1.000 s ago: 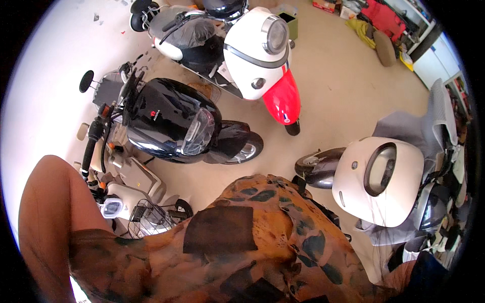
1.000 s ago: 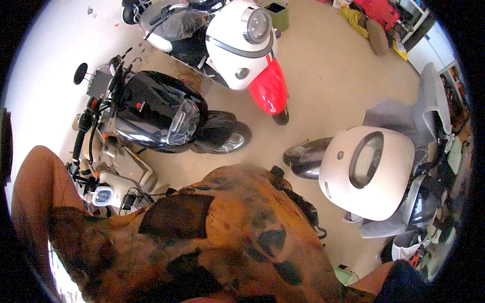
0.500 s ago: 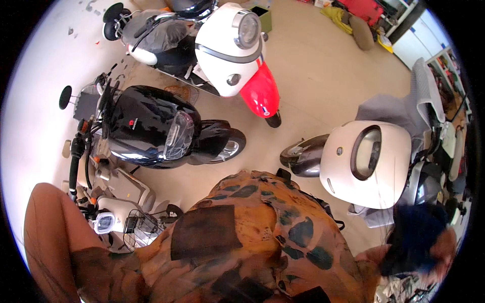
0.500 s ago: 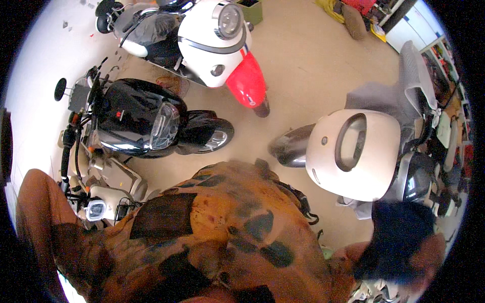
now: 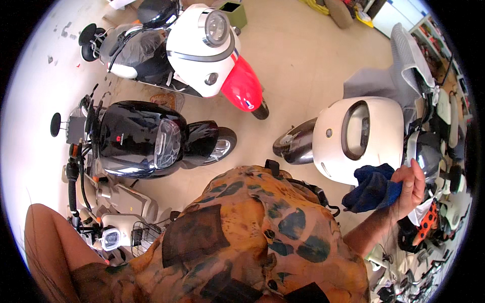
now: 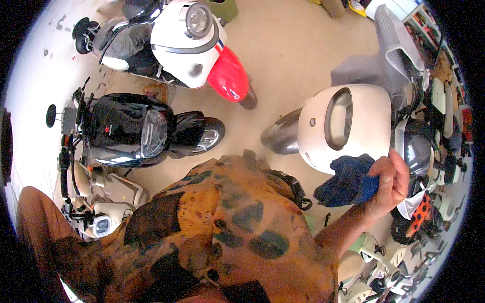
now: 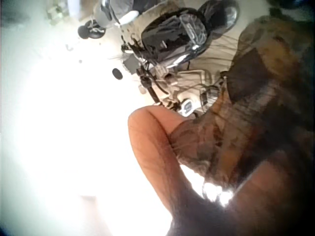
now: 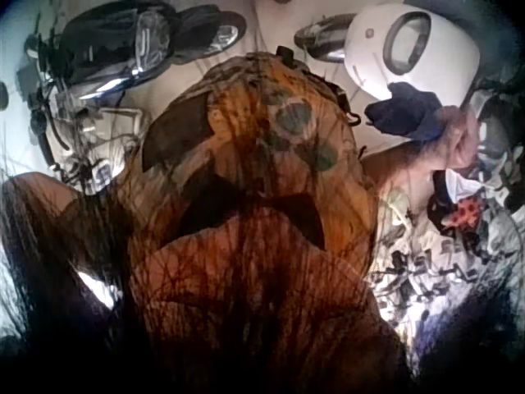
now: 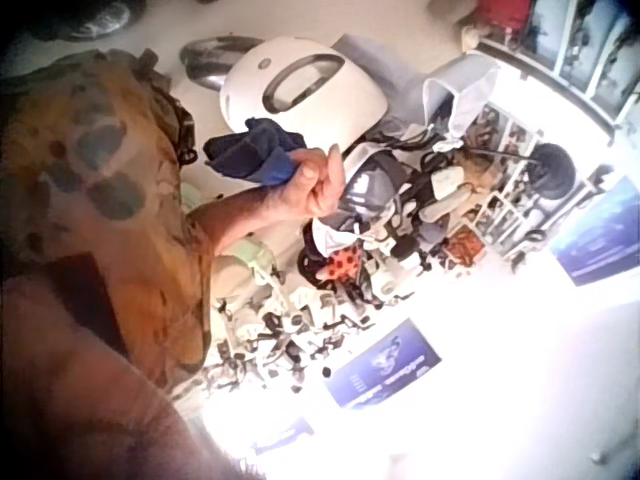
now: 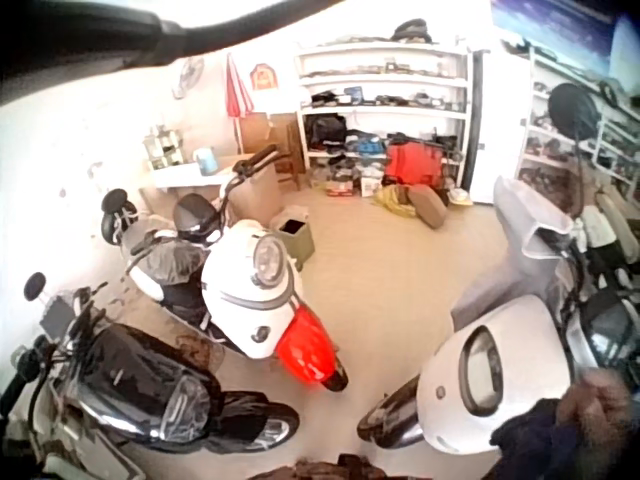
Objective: The person wipes the inside and outside of a scooter storage compartment with a blue cloth, then wipes the handlebars and front panel of another scooter.
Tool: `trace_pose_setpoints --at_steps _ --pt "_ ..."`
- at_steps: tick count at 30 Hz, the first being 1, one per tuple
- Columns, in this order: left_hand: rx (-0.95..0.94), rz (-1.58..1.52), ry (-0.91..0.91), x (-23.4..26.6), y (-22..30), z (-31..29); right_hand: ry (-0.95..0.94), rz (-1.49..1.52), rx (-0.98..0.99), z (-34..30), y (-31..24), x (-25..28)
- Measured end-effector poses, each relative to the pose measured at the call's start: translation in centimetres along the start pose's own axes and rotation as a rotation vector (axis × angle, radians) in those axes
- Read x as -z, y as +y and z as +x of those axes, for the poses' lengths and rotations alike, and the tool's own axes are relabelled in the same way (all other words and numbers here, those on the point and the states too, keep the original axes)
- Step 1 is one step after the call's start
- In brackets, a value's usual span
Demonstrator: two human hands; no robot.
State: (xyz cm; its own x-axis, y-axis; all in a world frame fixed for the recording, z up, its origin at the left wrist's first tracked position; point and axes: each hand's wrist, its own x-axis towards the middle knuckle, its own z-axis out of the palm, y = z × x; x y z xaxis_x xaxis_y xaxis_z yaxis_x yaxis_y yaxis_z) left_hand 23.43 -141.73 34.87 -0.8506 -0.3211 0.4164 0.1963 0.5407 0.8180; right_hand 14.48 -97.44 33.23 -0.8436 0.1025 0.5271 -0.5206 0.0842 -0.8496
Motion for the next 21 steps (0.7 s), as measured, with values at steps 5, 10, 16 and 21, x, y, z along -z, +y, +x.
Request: trace_pose_setpoints --at_steps 5,10,16,21 --pt "-0.071 -0.001 0.029 0.1 0.9 0.5 0.084 -0.006 -0.053 -0.6 0.7 0.3" --pt "-0.160 -0.007 0.072 0.4 2.1 1.0 0.080 0.013 -0.042 -0.7 1.6 0.9" --pt "-0.304 -0.009 0.159 1.2 3.8 1.3 0.068 -0.012 -0.062 -0.7 2.3 1.5" --pt "-0.535 -0.031 0.255 2.1 6.5 2.3 0.186 0.016 -0.083 -0.9 2.8 2.7"
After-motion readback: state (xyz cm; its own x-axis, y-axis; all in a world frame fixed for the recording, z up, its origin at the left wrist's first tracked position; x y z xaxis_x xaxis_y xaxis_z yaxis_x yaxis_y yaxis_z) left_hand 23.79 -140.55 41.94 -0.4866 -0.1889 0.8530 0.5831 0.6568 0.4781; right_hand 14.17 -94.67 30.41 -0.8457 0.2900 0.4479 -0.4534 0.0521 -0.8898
